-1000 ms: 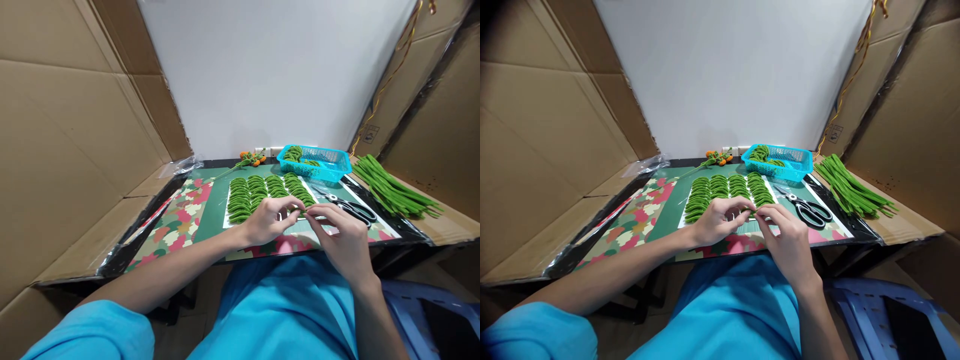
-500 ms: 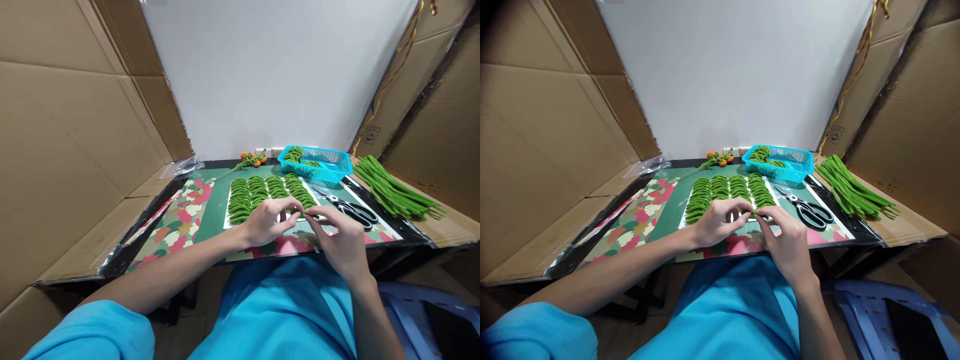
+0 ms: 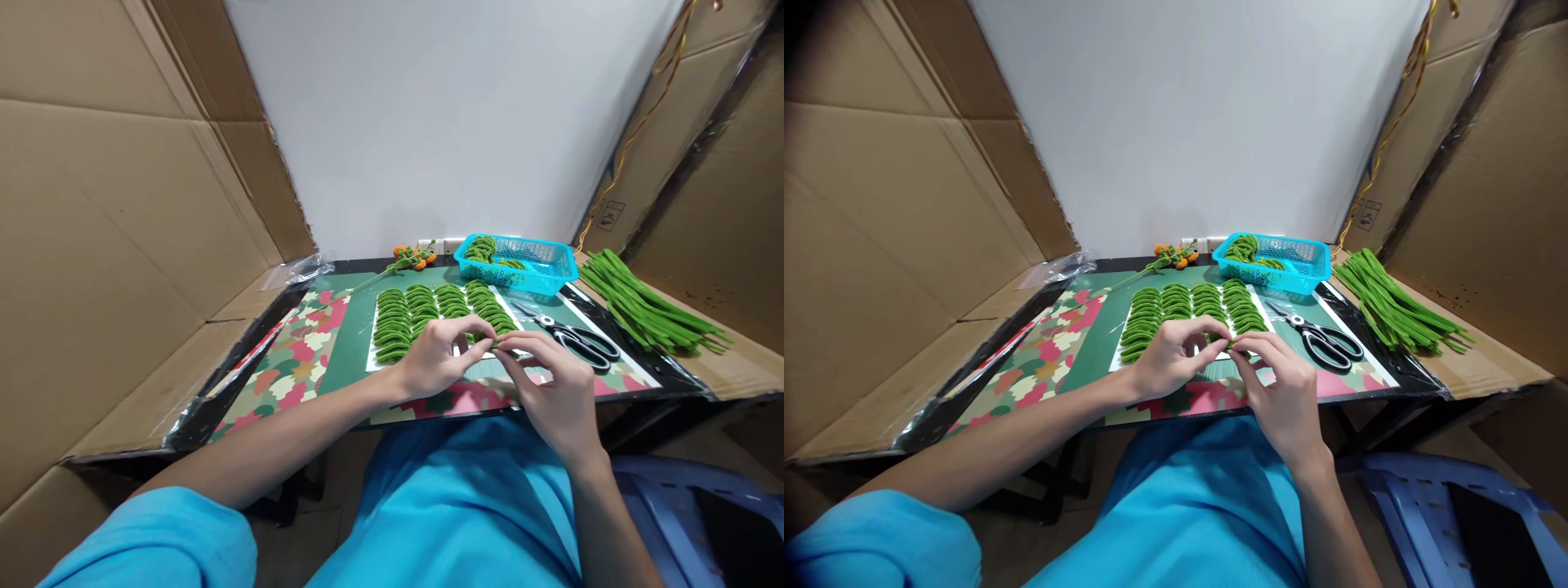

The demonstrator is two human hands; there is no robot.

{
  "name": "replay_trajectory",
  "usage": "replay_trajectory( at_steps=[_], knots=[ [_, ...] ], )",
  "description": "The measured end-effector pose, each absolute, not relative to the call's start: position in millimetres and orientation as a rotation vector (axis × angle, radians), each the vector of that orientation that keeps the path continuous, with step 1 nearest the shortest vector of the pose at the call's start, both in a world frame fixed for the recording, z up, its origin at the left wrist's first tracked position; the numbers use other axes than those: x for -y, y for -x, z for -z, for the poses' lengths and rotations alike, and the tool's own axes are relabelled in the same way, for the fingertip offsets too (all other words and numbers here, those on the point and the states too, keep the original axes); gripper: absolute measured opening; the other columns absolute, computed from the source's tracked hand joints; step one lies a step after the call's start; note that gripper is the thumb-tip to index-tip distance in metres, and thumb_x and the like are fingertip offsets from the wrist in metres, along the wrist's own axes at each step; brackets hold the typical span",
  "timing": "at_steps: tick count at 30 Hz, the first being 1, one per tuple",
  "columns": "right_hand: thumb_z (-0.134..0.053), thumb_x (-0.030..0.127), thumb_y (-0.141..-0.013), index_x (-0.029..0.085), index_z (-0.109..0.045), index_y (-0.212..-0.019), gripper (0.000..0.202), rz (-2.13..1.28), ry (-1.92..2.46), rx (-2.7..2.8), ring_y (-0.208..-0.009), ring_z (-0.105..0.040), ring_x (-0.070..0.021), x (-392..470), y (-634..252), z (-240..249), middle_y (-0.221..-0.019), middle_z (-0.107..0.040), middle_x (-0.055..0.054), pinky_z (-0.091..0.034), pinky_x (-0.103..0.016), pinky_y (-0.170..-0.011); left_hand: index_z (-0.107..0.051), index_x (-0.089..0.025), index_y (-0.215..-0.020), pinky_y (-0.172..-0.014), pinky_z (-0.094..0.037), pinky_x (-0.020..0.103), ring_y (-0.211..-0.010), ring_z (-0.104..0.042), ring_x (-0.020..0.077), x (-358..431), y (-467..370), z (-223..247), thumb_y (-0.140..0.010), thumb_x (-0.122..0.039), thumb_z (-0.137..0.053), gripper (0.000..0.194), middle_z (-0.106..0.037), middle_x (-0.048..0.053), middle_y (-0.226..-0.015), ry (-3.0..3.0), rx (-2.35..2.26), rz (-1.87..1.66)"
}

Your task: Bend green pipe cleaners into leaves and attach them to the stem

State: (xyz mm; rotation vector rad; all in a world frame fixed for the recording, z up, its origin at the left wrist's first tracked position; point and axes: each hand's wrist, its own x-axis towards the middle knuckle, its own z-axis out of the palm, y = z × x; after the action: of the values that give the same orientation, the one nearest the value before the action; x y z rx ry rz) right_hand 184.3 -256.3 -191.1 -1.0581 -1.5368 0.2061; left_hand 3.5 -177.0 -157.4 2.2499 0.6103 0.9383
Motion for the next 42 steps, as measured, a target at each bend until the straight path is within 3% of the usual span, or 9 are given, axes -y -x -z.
replay_trajectory(
  at_steps=[7, 13, 18, 23, 27, 35, 42],
  knots=[
    [-0.07, 0.029, -0.1, 0.024, -0.075, -0.104, 0.008, -0.292, 1.082, 1.419, -0.095, -0.074, -0.0203, 256, -178, 194, -0.107, -0.076, -0.005, -0.064, -0.028, -0.07, -0.073, -0.015, -0.11, -0.054, -0.047, 0.018, -0.056, -0.06, 0.0062, 178, -4, 159, -0.101, -0.024, -0.065, 0.015, -0.077, 0.003, -0.094, -2.299, -0.565, -1.066],
    [-0.069, 0.043, -0.1, 0.023, -0.069, -0.115, 0.025, -0.437, 1.129, 1.259, -0.086, -0.075, -0.0213, 253, -171, 202, -0.102, -0.075, -0.006, -0.065, -0.029, -0.064, -0.077, -0.015, -0.112, -0.056, -0.052, 0.018, -0.059, -0.065, 0.0071, 178, -3, 162, -0.098, -0.018, -0.07, 0.016, -0.082, 0.006, -0.099, -2.36, -0.482, -1.284],
    [-0.065, 0.05, -0.102, 0.021, -0.073, -0.104, 0.03, -0.537, 1.138, 1.253, -0.066, -0.073, -0.0183, 255, -169, 202, -0.087, -0.073, -0.004, -0.063, -0.027, -0.056, -0.078, -0.014, -0.112, -0.061, -0.056, 0.019, -0.066, -0.07, 0.0092, 179, -1, 160, -0.098, -0.016, -0.07, 0.016, -0.083, 0.007, -0.1, -2.442, -0.386, -1.346],
    [-0.062, 0.05, -0.103, 0.02, -0.073, -0.104, 0.032, -0.541, 1.139, 1.266, -0.062, -0.073, -0.0177, 255, -167, 204, -0.09, -0.075, -0.005, -0.06, -0.025, -0.051, -0.078, -0.015, -0.109, -0.063, -0.056, 0.022, -0.077, -0.073, 0.0134, 176, 0, 161, -0.101, -0.018, -0.066, 0.015, -0.081, 0.008, -0.098, -2.504, -0.332, -1.277],
    [-0.058, 0.045, -0.105, 0.02, -0.073, -0.102, 0.029, -0.457, 1.163, 1.335, -0.065, -0.075, -0.0188, 253, -167, 206, -0.089, -0.077, -0.006, -0.062, -0.027, -0.057, -0.078, -0.017, -0.107, -0.065, -0.056, 0.025, -0.077, -0.072, 0.0147, 176, 0, 162, -0.102, -0.024, -0.064, 0.017, -0.081, 0.008, -0.098, -2.514, -0.419, -1.171],
    [-0.056, 0.033, -0.104, 0.021, -0.072, -0.093, 0.023, -0.307, 1.202, 1.41, -0.06, -0.071, -0.0174, 252, -166, 203, -0.075, -0.075, -0.002, -0.055, -0.027, -0.06, -0.078, -0.014, -0.098, -0.053, -0.047, 0.021, -0.058, -0.059, 0.0091, 181, -6, 157, -0.095, -0.025, -0.07, 0.014, -0.078, 0.005, -0.086, -2.246, -0.606, -1.098],
    [-0.061, 0.033, -0.1, 0.019, -0.071, -0.083, 0.024, -0.443, 1.158, 1.316, -0.056, -0.063, -0.015, 252, -168, 204, -0.068, -0.068, 0.0, -0.052, -0.026, -0.057, -0.079, -0.014, -0.108, -0.051, -0.048, 0.02, -0.058, -0.059, 0.0078, 179, -10, 157, -0.092, -0.024, -0.074, 0.019, -0.078, 0.008, -0.102, -1.943, -0.627, -0.98]
  ],
)
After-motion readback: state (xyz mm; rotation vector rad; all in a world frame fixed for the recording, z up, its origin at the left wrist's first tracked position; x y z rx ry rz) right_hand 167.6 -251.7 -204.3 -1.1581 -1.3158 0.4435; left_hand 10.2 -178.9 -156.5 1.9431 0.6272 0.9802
